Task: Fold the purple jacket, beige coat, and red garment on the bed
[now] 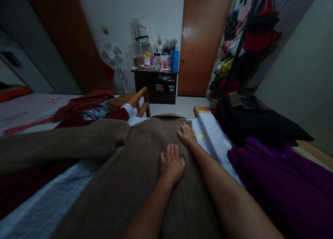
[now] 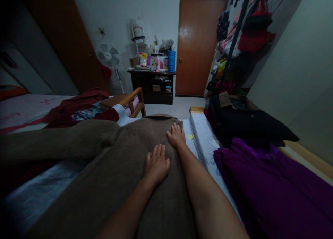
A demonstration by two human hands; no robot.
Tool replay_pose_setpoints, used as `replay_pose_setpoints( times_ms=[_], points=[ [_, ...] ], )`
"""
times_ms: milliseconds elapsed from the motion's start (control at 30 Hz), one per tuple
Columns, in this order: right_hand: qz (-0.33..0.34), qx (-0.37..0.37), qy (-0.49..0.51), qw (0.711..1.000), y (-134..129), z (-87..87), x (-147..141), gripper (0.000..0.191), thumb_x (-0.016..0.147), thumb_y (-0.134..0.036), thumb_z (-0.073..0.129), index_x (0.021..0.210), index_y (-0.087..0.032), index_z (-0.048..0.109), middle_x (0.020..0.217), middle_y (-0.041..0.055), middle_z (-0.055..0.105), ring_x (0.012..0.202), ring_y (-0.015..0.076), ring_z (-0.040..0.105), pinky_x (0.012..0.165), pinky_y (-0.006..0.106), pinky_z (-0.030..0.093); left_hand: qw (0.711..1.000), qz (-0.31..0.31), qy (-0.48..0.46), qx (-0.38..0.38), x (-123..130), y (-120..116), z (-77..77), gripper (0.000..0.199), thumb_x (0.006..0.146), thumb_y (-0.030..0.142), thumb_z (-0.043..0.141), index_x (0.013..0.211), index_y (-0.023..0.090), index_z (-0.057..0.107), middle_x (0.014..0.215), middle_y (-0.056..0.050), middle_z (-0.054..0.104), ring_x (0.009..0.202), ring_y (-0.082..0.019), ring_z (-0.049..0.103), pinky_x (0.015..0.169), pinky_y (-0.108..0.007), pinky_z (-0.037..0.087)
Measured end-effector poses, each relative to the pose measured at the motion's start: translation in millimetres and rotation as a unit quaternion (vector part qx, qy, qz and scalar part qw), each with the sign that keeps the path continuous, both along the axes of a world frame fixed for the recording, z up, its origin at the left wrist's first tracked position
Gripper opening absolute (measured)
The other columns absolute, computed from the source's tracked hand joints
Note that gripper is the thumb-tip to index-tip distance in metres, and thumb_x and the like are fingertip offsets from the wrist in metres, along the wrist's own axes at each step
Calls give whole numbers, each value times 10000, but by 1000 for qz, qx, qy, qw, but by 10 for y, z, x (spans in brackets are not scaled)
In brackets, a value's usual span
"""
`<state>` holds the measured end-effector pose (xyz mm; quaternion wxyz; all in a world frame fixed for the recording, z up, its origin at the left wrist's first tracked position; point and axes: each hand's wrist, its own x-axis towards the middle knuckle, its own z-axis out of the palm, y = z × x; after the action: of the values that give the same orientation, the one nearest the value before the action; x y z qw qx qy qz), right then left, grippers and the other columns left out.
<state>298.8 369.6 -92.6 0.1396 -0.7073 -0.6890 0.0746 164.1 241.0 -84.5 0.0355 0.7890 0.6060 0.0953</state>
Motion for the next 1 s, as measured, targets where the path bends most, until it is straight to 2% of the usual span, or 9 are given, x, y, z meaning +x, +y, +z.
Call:
replay_pose_setpoints(
  times_ms=[167, 433, 567, 700, 833, 1000],
  points=[
    [17, 10, -12, 1000, -293, 14, -27, 579, 980, -412, 355, 1493, -144, 335, 1594, 93, 239, 1469, 228, 183, 1170, 422, 164, 1000, -4, -4, 19, -5, -2, -38, 624, 917, 372, 355, 1484, 111, 348, 1558, -148, 325, 1442, -288, 264, 1118, -542, 279],
    [24, 10, -23, 999, -982, 44, -22, 558, 990, -363, 302, 1487, -116, 354, 1587, 94, 258, 1459, 221, 223, 1159, 382, 217, 999, -11, -7, 44, -22, 12, -128, 590, 930, 312, 326, 1483, 106, 349, 1553, -147, 336, 1435, -272, 274, 1112, -535, 280],
    [26, -33, -28, 999, -1308, 96, -41, 572, 987, -381, 277, 1511, -155, 307, 1605, 72, 192, 1477, 225, 161, 1160, 461, 206, 1000, -11, 0, 23, -26, 7, -84, 602, 931, 319, 318, 1497, 114, 321, 1560, -147, 323, 1440, -274, 261, 1111, -526, 283],
    [32, -105, -25, 994, -1595, 178, -75, 661, 966, -445, 305, 1534, -116, 224, 1617, 96, 112, 1489, 253, 92, 1165, 522, 153, 1000, -11, 4, -3, -24, -7, -16, 613, 930, 330, 307, 1506, 120, 299, 1570, -150, 301, 1450, -275, 237, 1119, -519, 268],
    [41, -142, -27, 989, -1910, 260, -117, 722, 949, -479, 332, 1535, -76, 207, 1612, 143, 102, 1489, 276, 77, 1175, 504, 118, 1000, -11, -2, -9, -23, -15, 11, 623, 925, 339, 289, 1504, 108, 296, 1563, -148, 317, 1448, -273, 240, 1115, -522, 273],
    [67, -118, -21, 991, -2428, 347, -168, 754, 939, -526, 341, 1518, -51, 263, 1600, 163, 156, 1485, 287, 99, 1186, 447, 127, 1000, -15, -4, -12, -30, -13, 23, 634, 921, 352, 284, 1500, 94, 295, 1565, -155, 310, 1446, -273, 245, 1119, -525, 268]
  ],
)
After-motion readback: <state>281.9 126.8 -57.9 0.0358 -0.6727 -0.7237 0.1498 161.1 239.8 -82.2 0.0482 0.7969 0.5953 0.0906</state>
